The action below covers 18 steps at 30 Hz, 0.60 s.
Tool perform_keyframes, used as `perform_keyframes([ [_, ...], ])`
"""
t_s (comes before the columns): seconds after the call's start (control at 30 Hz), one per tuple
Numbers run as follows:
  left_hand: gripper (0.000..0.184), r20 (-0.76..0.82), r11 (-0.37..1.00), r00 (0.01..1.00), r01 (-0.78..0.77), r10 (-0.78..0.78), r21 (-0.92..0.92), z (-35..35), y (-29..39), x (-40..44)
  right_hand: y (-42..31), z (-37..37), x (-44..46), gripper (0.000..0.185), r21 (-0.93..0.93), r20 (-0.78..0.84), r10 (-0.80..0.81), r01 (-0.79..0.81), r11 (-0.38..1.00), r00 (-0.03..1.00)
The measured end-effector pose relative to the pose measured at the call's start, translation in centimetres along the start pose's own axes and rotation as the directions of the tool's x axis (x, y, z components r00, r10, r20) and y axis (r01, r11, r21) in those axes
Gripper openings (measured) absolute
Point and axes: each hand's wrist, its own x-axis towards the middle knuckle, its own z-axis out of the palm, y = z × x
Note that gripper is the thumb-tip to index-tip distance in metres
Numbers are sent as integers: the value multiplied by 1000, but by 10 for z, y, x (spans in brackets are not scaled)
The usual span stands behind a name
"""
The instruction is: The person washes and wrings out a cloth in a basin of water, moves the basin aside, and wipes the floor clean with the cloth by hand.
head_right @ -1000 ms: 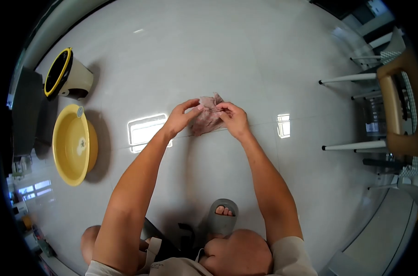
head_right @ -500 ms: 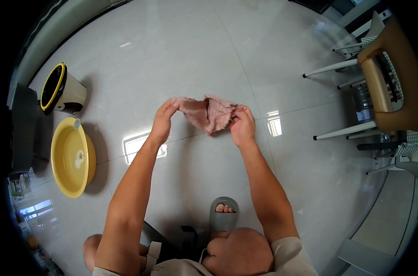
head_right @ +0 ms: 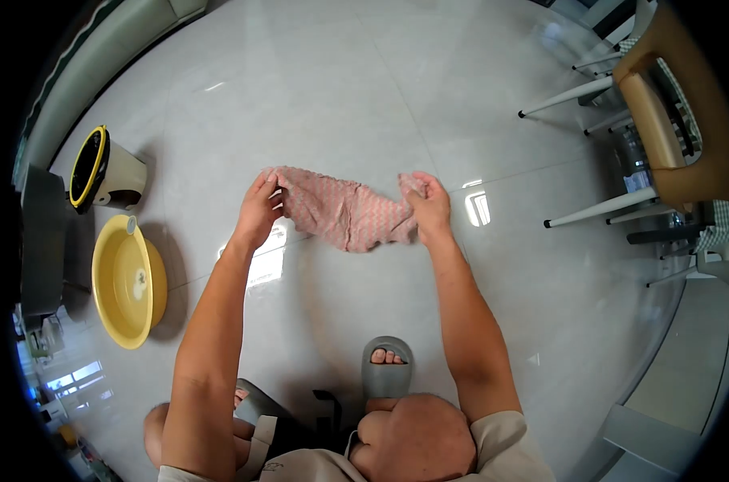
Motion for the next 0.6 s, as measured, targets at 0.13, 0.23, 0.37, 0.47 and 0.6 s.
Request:
perform_keyframes([
  [0.13,28,76,998,996,-46,49,-39,10,-2,13,-48,-17,18,40,34,-87,-210,213,976,974],
  [0.23,29,131,986,978,-157,162,-47,33,3,30,-125,-13,3,43,92,-50,-294,297,950,955],
  [0.37,44,-18,986,992,-123,126,111,60,9,39,-163,-3,-27,54,4,174,-538,546,838,825],
  [0.47,61,-99,958,995,36,-8,286,54,-21,37,-113,-4,-52,53,-262,385,-257,372,891,886],
  [0.6,78,68,886,899,411,-433,216,59,-65,21,6,5,-85,36,-503,604,8,373,780,797],
])
